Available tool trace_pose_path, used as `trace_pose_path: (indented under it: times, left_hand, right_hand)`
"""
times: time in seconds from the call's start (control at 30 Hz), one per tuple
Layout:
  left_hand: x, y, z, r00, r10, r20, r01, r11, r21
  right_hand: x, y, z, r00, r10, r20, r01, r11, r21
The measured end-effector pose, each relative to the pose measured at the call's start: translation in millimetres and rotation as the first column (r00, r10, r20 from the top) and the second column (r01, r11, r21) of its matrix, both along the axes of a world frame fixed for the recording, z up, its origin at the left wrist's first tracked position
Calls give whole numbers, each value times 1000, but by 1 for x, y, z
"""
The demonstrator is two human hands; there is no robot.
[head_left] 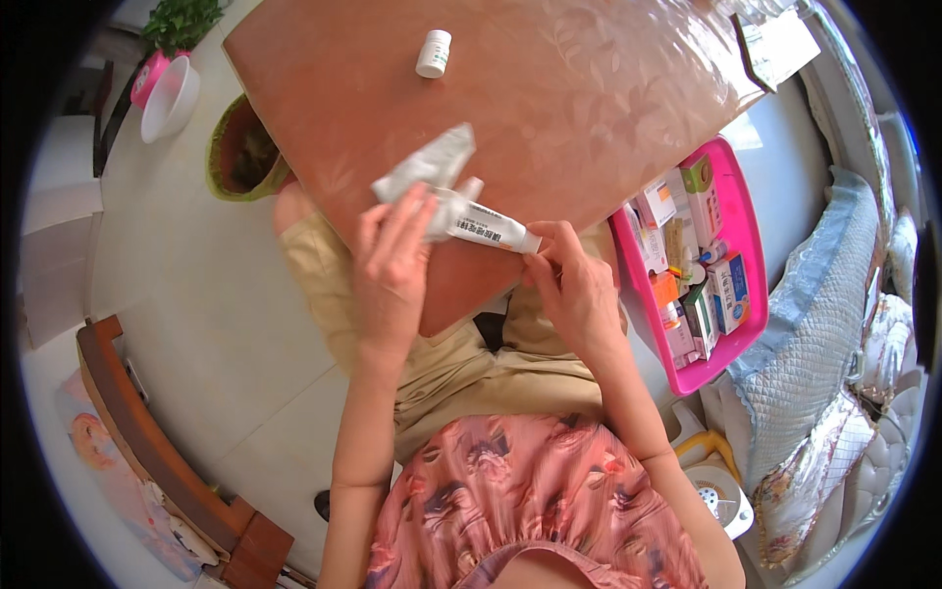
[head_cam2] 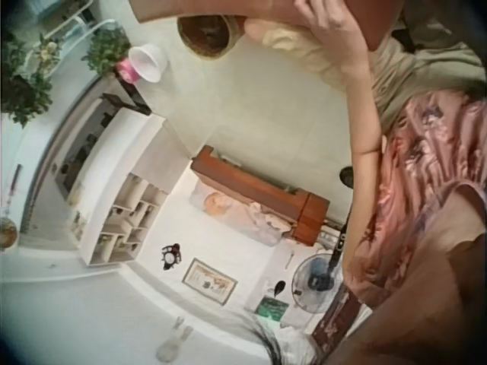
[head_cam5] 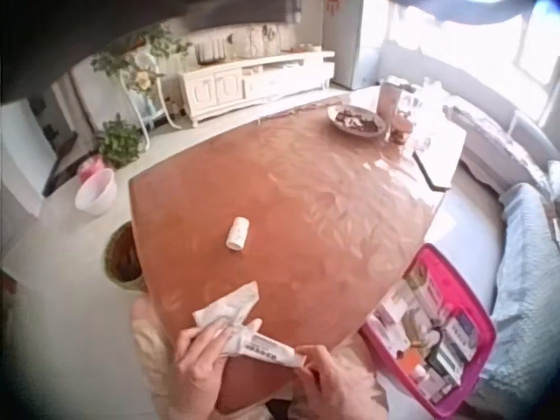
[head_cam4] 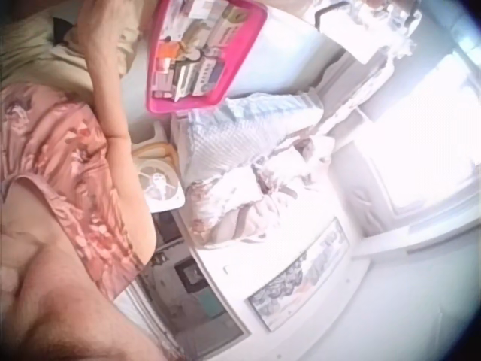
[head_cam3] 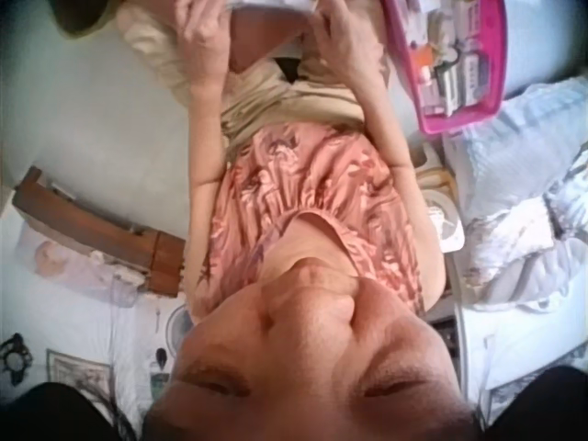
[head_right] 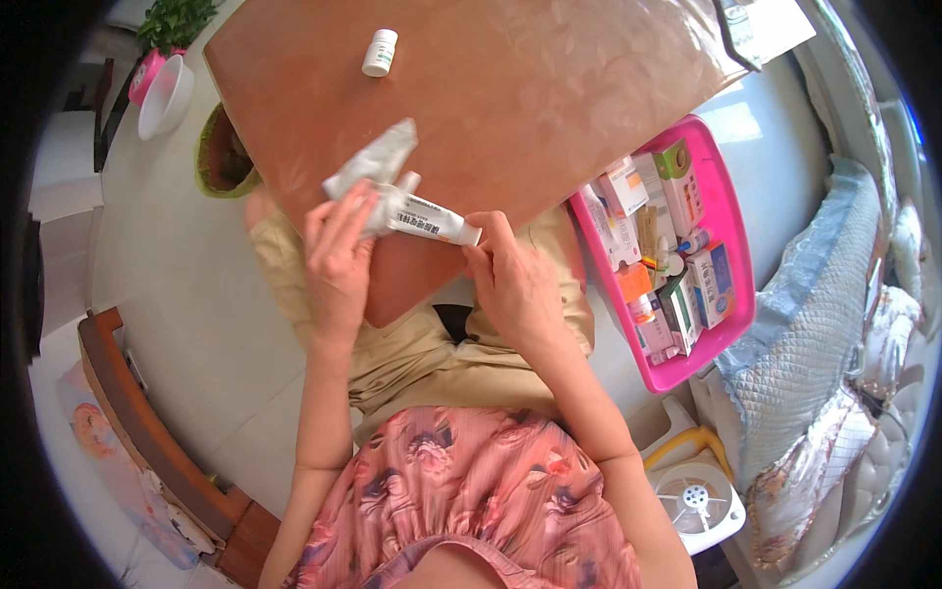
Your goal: The person organizes a variety of medical tubes and bottles into a plastic container, using a cloth to wipe down each item before placing it inside the box.
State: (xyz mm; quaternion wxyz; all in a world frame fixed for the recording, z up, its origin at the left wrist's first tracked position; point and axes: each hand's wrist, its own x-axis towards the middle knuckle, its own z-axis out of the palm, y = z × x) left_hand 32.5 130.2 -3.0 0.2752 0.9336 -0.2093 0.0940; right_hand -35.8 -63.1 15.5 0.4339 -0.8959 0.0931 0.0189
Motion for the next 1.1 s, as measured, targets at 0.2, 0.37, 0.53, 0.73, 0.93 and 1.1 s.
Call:
trace_pose_path:
  times: [0.2, 0.37, 0.53, 0.73, 0.93, 1.1]
  left_hand:
    - [7, 23, 3, 982, 181, 56, -180, 984, -13]
    - [-18, -7, 28, 986, 115, -118, -146, 943, -298]
    - [-28, -37, 7, 983, -166, -77, 143, 960, -239]
    - [-3, -4, 5, 993, 120, -16, -121, 992, -22]
    - [-16, -17, 7, 993, -67, -99, 57, 993, -107]
    - [-6, -8, 14, 986, -10, -166, -34, 965, -259]
  right_hand:
    - [-2, 4, -6, 994, -21, 109, 30, 996, -82]
    - [2, 4, -4, 981, -68, 181, 85, 992, -91]
    - [3, 0, -12, 961, -81, 263, 100, 993, -60]
    - [4, 1, -11, 974, -86, 211, 83, 996, 22]
    - [5, 1, -15, 953, -84, 292, 77, 996, 37]
    - [6, -5, -7, 980, -99, 172, 86, 993, 84]
